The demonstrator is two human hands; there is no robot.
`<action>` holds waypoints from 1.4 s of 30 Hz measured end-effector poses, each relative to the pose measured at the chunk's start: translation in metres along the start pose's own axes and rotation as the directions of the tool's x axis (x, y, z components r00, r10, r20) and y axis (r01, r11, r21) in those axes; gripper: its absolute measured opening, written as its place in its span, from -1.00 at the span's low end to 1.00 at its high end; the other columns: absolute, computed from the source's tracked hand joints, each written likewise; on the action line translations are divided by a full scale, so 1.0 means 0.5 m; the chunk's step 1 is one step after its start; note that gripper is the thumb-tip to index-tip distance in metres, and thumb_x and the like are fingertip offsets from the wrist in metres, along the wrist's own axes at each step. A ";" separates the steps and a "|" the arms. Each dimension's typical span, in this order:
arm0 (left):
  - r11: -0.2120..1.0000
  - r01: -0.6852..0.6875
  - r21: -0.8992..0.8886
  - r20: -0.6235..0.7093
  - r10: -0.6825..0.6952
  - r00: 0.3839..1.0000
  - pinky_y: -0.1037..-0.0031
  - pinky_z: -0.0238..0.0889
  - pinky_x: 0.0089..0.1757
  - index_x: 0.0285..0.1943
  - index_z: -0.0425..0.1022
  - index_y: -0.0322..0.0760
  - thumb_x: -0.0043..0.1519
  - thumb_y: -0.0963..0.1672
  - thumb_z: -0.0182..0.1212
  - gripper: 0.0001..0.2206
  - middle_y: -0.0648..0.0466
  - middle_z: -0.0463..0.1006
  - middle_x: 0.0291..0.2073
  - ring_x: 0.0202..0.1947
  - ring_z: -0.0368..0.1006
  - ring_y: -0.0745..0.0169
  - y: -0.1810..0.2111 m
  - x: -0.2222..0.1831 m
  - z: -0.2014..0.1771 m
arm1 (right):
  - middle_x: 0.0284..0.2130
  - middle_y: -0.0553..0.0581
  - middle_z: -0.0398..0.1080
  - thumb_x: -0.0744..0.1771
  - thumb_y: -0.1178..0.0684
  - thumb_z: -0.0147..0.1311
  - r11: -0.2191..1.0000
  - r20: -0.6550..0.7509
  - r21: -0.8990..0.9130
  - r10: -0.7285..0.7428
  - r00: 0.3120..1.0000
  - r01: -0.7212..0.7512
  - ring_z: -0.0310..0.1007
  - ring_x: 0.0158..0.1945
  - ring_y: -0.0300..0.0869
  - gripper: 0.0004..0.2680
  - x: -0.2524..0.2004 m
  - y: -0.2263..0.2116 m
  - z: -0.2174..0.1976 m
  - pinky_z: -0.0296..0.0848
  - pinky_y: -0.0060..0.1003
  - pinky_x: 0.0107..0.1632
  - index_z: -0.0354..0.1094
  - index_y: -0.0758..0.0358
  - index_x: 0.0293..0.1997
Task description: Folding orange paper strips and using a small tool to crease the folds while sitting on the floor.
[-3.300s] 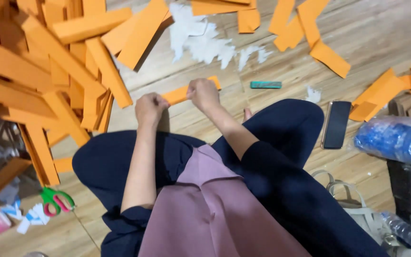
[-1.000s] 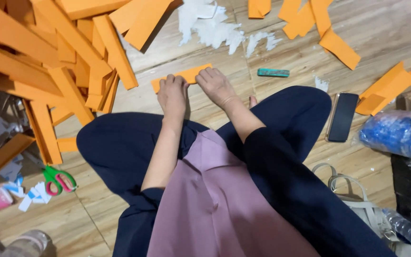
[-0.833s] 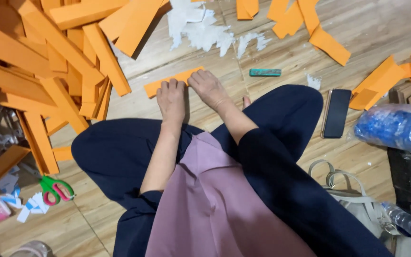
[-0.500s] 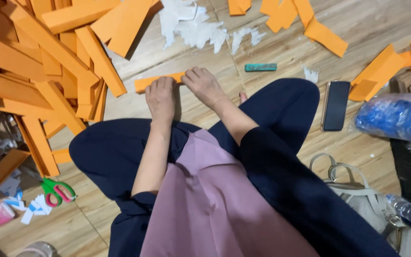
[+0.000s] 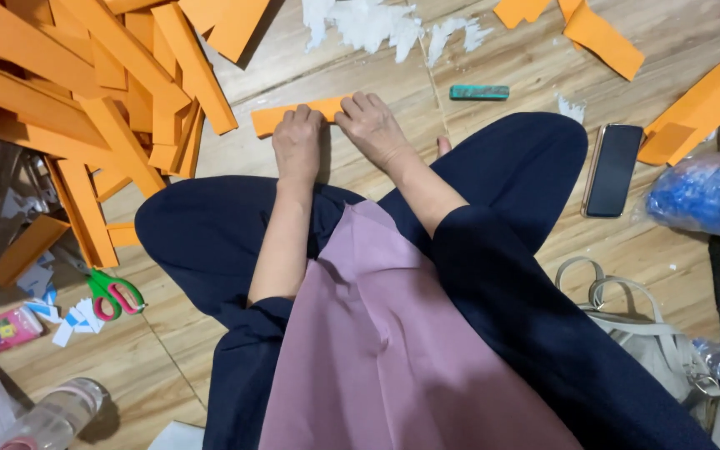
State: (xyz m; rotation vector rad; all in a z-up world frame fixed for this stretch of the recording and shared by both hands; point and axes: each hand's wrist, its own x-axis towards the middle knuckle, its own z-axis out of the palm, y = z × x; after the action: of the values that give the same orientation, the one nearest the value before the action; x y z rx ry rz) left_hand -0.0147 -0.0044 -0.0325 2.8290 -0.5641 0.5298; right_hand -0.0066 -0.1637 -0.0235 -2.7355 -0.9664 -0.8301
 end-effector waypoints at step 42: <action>0.700 0.703 -0.123 0.712 -0.432 0.554 0.35 0.22 -0.26 -0.57 0.49 0.03 -0.09 -0.13 0.32 -0.91 0.18 0.48 -0.62 -0.35 0.46 0.08 -0.013 0.091 -0.013 | -0.61 0.06 0.36 0.15 0.07 0.21 0.476 0.765 0.206 0.466 0.444 -0.855 0.43 -0.35 0.01 -0.93 0.047 0.060 -0.018 0.36 -0.12 -0.28 0.38 0.06 -0.49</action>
State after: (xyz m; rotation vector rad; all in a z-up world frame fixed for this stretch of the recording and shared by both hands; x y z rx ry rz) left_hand 0.0252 -0.0117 -0.0097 2.4863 0.2197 -0.6499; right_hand 0.0228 -0.1773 -0.0014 -2.4138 0.0501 0.5145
